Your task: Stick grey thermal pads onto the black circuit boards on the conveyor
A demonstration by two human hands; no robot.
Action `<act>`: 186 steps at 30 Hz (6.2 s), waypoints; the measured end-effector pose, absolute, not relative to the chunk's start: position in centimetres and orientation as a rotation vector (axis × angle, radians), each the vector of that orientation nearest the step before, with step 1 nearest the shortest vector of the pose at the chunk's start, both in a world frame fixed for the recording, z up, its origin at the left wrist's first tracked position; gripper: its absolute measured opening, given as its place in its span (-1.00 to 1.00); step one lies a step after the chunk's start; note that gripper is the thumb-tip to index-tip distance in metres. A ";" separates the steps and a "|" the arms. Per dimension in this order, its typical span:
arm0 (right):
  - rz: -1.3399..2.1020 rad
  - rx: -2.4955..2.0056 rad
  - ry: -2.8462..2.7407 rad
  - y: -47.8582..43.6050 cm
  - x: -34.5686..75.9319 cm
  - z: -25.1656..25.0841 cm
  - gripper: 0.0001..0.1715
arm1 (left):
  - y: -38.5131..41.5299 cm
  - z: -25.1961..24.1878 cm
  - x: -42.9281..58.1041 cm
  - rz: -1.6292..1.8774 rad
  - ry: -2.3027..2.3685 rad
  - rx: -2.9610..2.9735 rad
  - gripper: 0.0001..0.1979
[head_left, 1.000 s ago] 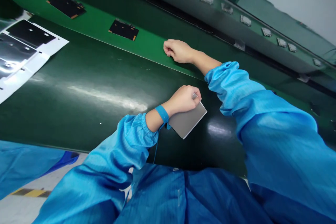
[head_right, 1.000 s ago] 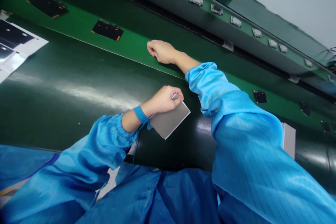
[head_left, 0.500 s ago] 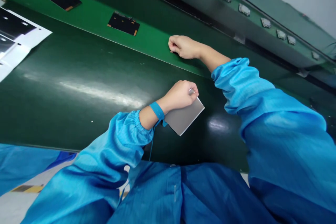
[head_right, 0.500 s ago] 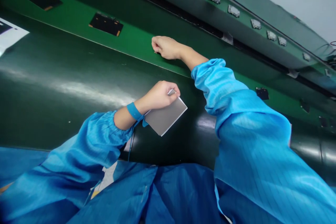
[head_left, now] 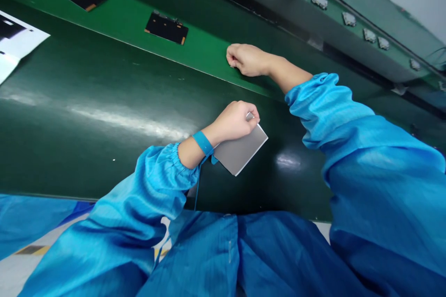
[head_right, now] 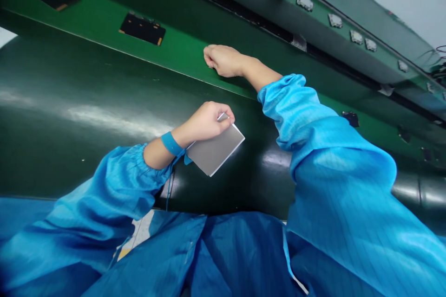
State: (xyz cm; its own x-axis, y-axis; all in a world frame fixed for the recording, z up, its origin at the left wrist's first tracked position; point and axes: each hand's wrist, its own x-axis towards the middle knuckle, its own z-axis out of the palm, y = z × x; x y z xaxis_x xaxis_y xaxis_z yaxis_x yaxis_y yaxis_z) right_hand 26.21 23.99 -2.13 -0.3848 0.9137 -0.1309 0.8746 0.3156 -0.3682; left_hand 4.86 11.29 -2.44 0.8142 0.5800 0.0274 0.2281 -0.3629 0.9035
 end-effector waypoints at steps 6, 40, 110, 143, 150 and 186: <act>0.591 -1.731 -2.431 23.2 27.0 -2.0 -0.74 | 11.4 -2.5 5.0 0.418 0.610 1.962 -0.83; 0.788 -1.492 -1.318 0.3 21.4 0.4 -0.85 | 9.9 -0.3 2.7 0.703 0.809 1.438 -0.53; 0.833 -1.652 -1.717 21.2 24.8 -3.6 -0.64 | 7.5 -4.2 5.1 0.907 0.621 2.139 -0.66; 0.904 -1.789 -1.658 23.7 22.6 0.8 -0.80 | 6.9 -3.9 5.2 0.771 0.599 2.170 -0.69; 1.125 -1.833 -1.524 28.1 16.7 -0.5 -0.69 | 6.9 -4.2 5.1 0.719 0.602 2.220 -0.69; 0.461 -2.050 -1.796 21.7 22.9 0.2 -0.58 | 9.2 -2.9 4.6 0.834 0.742 1.617 -0.63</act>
State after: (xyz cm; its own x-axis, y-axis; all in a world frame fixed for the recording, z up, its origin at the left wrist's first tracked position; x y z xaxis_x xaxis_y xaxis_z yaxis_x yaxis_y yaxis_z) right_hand 22.94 21.65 0.19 0.1318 0.9913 0.0008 0.8682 -0.1151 -0.4827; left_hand 4.62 9.17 -2.88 0.5537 0.8217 0.1350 0.0382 -0.1870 0.9816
